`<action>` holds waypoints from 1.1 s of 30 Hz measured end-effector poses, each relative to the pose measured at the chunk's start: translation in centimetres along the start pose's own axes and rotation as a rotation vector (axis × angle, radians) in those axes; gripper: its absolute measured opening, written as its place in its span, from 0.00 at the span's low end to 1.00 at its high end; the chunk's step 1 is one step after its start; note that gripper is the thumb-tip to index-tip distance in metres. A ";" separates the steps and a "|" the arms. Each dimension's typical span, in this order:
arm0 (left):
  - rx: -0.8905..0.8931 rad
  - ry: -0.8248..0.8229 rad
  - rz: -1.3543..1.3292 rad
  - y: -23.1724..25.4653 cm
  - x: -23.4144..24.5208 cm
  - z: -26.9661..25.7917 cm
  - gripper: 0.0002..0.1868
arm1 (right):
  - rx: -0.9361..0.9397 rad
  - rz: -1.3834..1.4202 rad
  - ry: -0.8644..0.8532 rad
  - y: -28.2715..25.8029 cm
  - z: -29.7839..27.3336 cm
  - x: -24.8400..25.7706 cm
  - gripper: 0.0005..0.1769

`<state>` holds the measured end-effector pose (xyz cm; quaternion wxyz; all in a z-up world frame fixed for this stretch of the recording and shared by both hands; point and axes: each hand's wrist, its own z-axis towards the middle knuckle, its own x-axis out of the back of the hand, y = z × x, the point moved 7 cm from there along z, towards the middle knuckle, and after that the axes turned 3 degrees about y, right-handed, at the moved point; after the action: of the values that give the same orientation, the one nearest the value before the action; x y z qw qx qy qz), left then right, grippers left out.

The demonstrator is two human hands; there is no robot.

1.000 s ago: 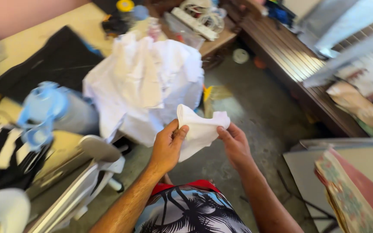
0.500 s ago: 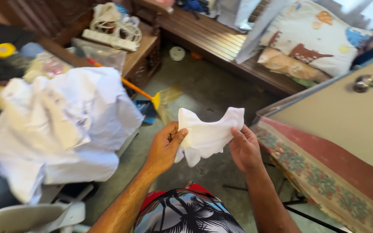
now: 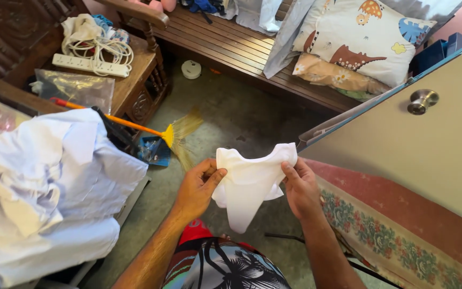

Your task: Ironing a white undershirt on an ironing board.

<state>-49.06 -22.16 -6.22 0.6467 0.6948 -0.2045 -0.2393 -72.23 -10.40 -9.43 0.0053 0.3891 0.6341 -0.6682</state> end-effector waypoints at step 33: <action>-0.164 -0.032 0.762 -6.5 5.7 59.9 0.12 | -0.134 -0.421 0.327 7.1 54.9 4.8 0.08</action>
<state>-80.46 -73.01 -16.02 0.7393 0.5112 -0.4382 -0.0083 -100.22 -56.21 -23.86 -0.2104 0.3499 0.7365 -0.5394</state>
